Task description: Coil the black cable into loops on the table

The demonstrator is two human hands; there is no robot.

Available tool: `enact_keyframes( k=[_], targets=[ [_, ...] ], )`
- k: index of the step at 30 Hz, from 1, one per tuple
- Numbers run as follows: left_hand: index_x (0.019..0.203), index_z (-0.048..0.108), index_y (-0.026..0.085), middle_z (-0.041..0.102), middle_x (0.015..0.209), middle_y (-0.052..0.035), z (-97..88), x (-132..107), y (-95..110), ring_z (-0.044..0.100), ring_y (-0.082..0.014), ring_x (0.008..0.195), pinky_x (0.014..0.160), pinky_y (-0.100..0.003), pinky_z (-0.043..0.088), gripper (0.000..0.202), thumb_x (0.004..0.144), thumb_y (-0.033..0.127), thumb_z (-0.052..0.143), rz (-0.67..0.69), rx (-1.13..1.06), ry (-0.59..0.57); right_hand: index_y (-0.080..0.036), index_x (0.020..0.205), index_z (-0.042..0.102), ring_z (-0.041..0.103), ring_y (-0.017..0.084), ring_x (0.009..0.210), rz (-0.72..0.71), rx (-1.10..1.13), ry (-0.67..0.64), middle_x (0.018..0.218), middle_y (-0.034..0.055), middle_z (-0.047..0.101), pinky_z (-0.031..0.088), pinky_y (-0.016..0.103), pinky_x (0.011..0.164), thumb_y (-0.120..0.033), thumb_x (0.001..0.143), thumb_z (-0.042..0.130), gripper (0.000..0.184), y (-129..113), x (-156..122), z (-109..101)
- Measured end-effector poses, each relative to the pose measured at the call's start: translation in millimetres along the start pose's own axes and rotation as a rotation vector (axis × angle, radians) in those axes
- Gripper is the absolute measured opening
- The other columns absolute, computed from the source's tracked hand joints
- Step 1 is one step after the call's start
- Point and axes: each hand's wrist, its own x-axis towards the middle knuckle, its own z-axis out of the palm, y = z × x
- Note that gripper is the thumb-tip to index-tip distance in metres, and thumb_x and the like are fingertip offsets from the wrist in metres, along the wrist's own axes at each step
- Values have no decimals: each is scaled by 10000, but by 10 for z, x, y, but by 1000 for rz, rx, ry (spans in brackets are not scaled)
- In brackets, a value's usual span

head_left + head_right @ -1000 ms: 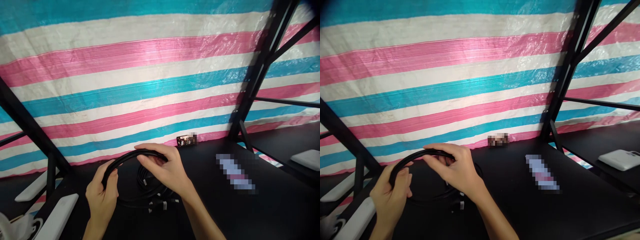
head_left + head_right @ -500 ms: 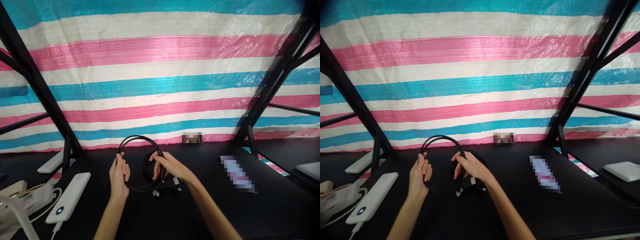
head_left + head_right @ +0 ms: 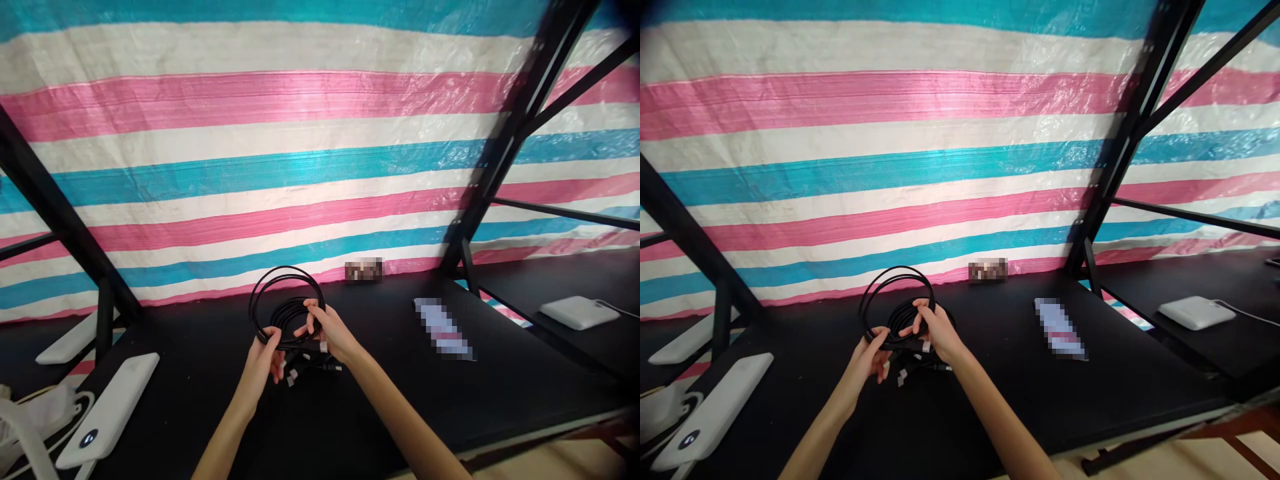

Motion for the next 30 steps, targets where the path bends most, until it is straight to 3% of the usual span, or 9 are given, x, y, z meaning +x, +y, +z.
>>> enact_keyframes(
  k=[4, 8, 13, 16, 19, 21, 24, 27, 30],
  targets=[
    [1060, 455, 182, 495, 458, 68, 33, -55, -140, 368, -66, 253, 274, -152, 193, 497, 746, 568, 476, -89, 128, 84, -199, 1053, 465, 662, 173, 630, 103, -13, -21, 584, -54, 559, 460, 215, 487, -426, 731, 592, 414, 115, -85, -58],
    [1144, 416, 180, 456, 421, 85, 29, -38, -174, 339, -60, 252, 281, -138, 179, 487, 785, 508, 447, -57, 185, 118, -171, 1115, 485, 603, 120, 569, 162, -273, 25, 780, 21, 623, 481, 216, 417, -359, 758, 586, 415, 147, -150, -194],
    [1264, 297, 168, 433, 404, 103, 72, 122, -191, 304, -43, 267, 318, -121, 166, 505, 830, 383, 444, -41, 251, 118, -151, 1257, 391, 531, 94, 389, 106, -531, 89, 610, -29, 586, 409, 180, 325, -296, 784, 574, 528, 175, -42, -359],
    [1338, 209, 120, 486, 410, 81, 65, 255, -248, 286, -46, 257, 316, -136, 180, 645, 823, 401, 477, -23, 323, 88, -133, 1219, 407, 521, 107, 359, 107, -632, 80, 535, -37, 592, 377, 184, 328, -255, 801, 539, 454, 181, 73, -450],
    [1388, 169, 57, 528, 413, 46, 17, 296, -268, 322, -73, 247, 305, -163, 207, 801, 800, 489, 500, -29, 414, 62, -144, 1001, 552, 503, 109, 366, 63, -828, 106, 492, -28, 575, 369, 208, 387, -324, 801, 546, 269, 159, 143, -535],
    [1411, 169, 53, 517, 394, 47, -20, 221, -228, 382, -101, 266, 313, -175, 245, 873, 775, 539, 520, 8, 490, 116, -161, 874, 606, 558, 142, 463, 40, -985, 158, 497, -5, 576, 399, 244, 487, -416, 804, 532, 274, 130, 153, -578],
    [1394, 297, 172, 478, 383, 66, -76, -31, -181, 439, -118, 320, 334, -173, 278, 787, 752, 547, 555, 129, 522, 191, -185, 995, 627, 625, 217, 714, 27, -1115, 272, 580, 21, 611, 405, 297, 641, -476, 791, 529, 369, 82, 139, -625],
    [1220, 535, 205, 440, 357, 50, -174, -317, -299, 354, -116, 260, 301, -216, 255, 615, 757, 608, 495, -2, 512, -65, -215, 1164, 557, 613, 229, 808, 14, -1111, 370, 666, 21, 632, 377, 300, 666, -464, 798, 519, 444, 46, 124, -675],
    [1056, 647, 259, 538, 456, -5, -306, -462, -574, 500, -169, 398, 390, -280, 381, 518, 718, 632, 524, -96, 560, -197, -246, 1138, 557, 602, 200, 754, -19, -1073, 442, 660, -2, 620, 342, 271, 618, -436, 819, 488, 377, 23, 110, -730]
  ],
)
